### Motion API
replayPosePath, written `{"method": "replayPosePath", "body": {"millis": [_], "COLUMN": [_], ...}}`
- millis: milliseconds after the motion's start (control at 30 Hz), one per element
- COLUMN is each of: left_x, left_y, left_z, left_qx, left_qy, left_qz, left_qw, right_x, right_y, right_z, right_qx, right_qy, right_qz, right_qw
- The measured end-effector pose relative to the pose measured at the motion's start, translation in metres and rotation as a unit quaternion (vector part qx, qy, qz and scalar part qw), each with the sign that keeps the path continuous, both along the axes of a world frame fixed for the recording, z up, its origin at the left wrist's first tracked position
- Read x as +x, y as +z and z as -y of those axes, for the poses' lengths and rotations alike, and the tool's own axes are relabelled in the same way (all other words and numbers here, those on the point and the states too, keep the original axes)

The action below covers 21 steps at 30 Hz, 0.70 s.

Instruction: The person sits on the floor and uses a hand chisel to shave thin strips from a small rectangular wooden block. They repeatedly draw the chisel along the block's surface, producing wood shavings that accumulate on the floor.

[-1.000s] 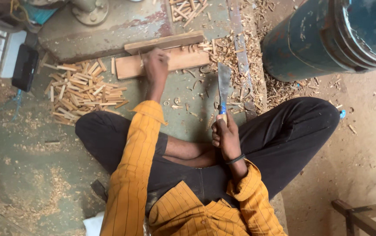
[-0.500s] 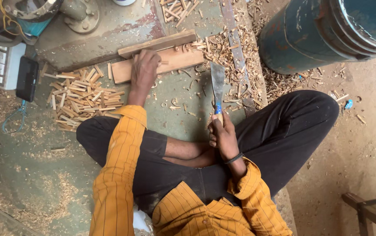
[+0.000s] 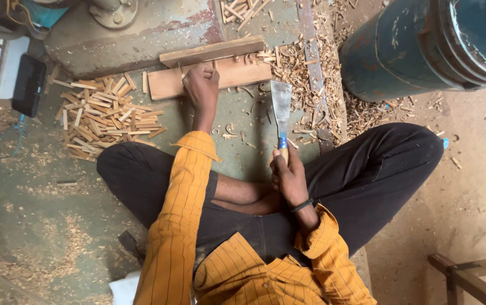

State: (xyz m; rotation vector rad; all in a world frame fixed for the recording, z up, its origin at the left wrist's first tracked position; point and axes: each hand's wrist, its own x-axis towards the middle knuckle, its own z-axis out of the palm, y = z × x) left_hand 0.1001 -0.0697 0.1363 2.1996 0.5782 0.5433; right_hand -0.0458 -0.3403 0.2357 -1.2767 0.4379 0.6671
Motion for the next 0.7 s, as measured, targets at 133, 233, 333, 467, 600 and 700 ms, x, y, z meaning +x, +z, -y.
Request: {"method": "replayPosePath", "body": {"millis": [133,233,333,467,600,700], "left_x": [0.006,0.006,-0.007,-0.051,-0.092,-0.108], "left_y": [-0.009,-0.013,-0.016,-0.025,-0.022,-0.009], "left_z": [-0.007,-0.015,-0.019,-0.006,0.022,0.048], "left_qx": [-0.022,-0.023,-0.028,0.021,-0.511,-0.504], "left_qy": [0.018,-0.001,-0.001,0.054,-0.006,-0.058], "left_qz": [0.026,0.06,0.066,0.016,-0.065,-0.103], "left_qw": [0.999,0.998,0.997,0.998,0.857,0.855], "right_x": [-0.002,0.002,0.005,0.009,0.014,0.013], "right_y": [0.002,0.006,0.013,0.018,0.012,0.005], "right_z": [-0.007,-0.016,-0.027,-0.054,-0.083,-0.095], "right_qx": [-0.066,-0.182,-0.245,-0.242,-0.274,-0.295], "right_qy": [0.026,0.097,0.161,0.192,0.205,0.214], "right_qz": [0.052,0.111,0.197,0.187,0.187,0.219], "right_qw": [0.996,0.972,0.936,0.933,0.921,0.905]}}
